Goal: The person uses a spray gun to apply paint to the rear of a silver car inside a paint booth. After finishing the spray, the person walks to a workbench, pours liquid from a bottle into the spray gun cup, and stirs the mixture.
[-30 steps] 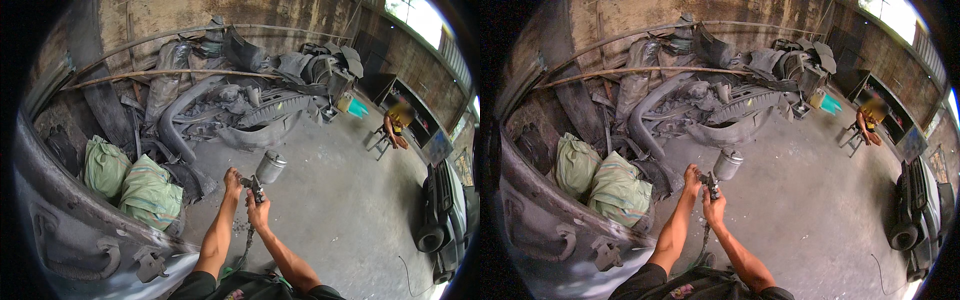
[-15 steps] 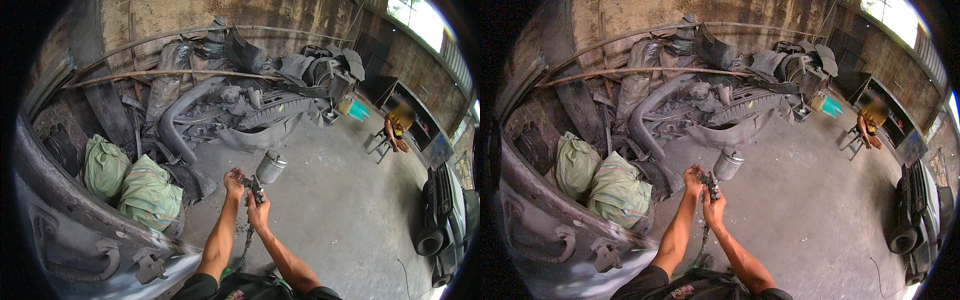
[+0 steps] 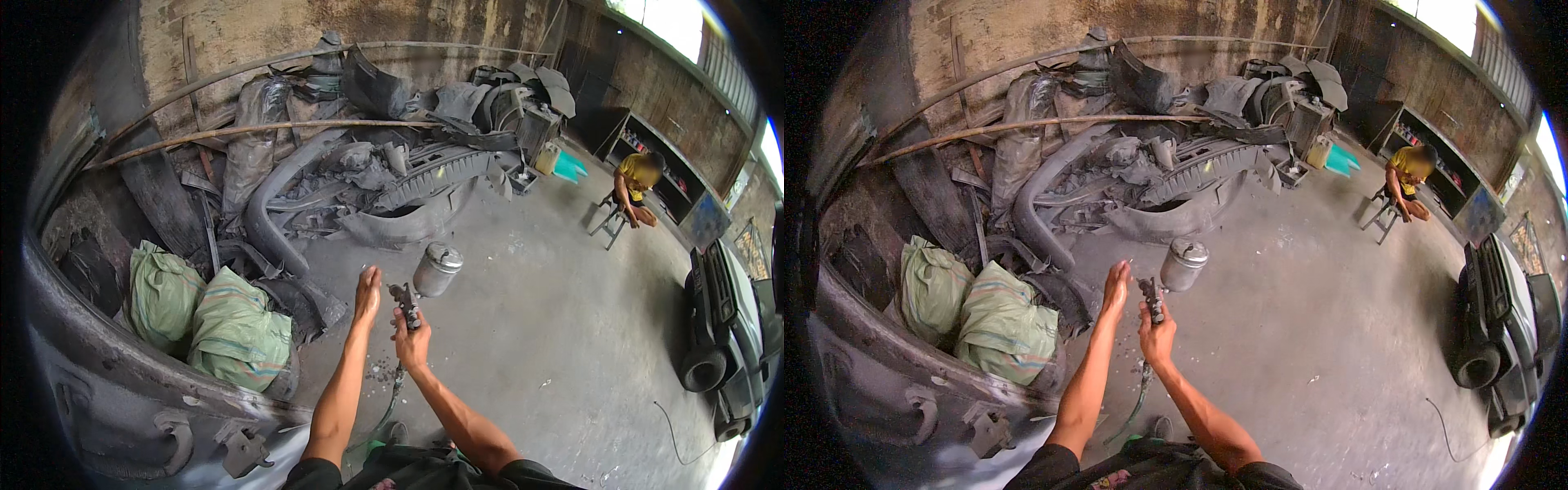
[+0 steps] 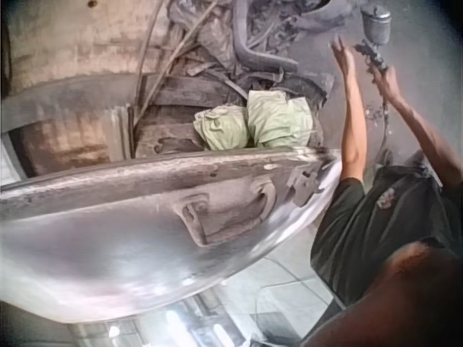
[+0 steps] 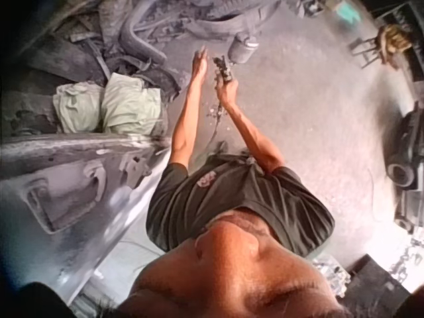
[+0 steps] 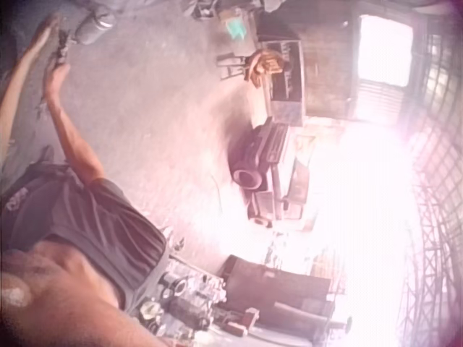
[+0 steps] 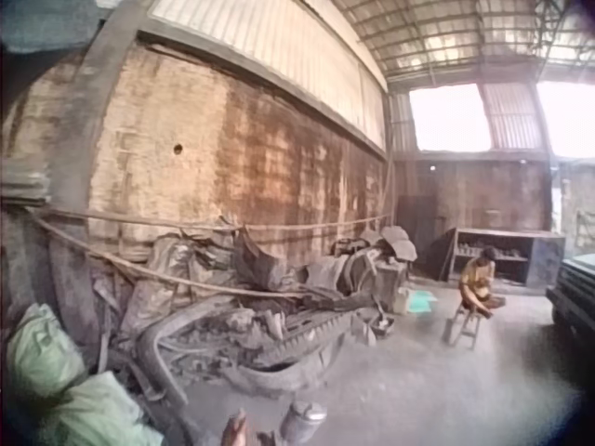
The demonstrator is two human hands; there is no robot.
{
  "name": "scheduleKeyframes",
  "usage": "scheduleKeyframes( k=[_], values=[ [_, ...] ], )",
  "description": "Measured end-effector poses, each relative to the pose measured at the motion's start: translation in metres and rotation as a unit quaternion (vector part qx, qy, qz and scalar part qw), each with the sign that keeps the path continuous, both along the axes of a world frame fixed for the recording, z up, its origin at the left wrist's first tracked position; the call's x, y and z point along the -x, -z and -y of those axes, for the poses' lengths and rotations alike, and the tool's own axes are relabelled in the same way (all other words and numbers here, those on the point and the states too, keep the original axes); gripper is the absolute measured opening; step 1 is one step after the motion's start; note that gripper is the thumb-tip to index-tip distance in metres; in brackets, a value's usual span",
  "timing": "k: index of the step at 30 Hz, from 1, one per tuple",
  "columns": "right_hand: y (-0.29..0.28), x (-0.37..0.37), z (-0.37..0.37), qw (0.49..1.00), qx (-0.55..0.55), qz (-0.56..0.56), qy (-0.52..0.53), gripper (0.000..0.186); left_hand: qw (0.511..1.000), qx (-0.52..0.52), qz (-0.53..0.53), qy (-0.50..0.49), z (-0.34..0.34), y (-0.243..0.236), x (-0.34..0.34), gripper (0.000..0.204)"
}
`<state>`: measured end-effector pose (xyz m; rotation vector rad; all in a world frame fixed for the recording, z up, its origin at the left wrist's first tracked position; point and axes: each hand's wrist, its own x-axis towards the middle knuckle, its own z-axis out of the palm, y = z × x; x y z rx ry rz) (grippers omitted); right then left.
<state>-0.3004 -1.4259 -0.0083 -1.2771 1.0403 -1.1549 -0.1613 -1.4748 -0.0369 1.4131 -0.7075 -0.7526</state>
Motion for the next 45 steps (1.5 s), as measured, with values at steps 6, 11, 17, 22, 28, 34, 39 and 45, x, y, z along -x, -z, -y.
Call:
scheduleKeyframes(
  k=[6,11,17,22,28,34,39,45],
  values=[
    [0.012,0.019,0.038,0.996,-0.016,0.018,0.081,0.035,0.955,-0.114,0.003,0.275,-0.102,0.04,0.078,0.065],
    [0.038,0.008,0.045,0.975,0.078,-0.065,0.197,0.028,0.981,-0.066,-0.086,0.16,-0.12,0.093,0.117,0.052],
    [0.03,0.021,0.043,0.972,0.023,-0.063,0.225,0.041,0.971,-0.011,-0.103,0.216,-0.119,0.067,0.133,0.038],
    [0.031,0.029,0.052,0.972,0.012,-0.02,0.233,0.041,0.944,0.025,-0.126,0.304,-0.11,0.084,0.122,0.037],
    [0.009,0.097,0.084,0.944,0.028,0.024,0.328,0.041,0.937,-0.065,-0.11,0.326,-0.086,0.109,0.136,0.033],
    [-0.026,0.248,0.086,0.901,0.158,-0.024,0.403,0.044,0.895,-0.24,0.269,0.265,-0.046,0.28,0.024,0.033],
    [0.02,0.378,-0.002,0.873,0.154,-0.109,0.449,0.044,0.755,-0.342,0.501,0.249,0.025,0.275,0.114,0.031],
    [0.028,0.485,-0.119,0.884,0.092,-0.146,0.434,0.039,0.787,-0.105,0.503,0.342,0.103,0.197,0.28,0.038]
  ],
)
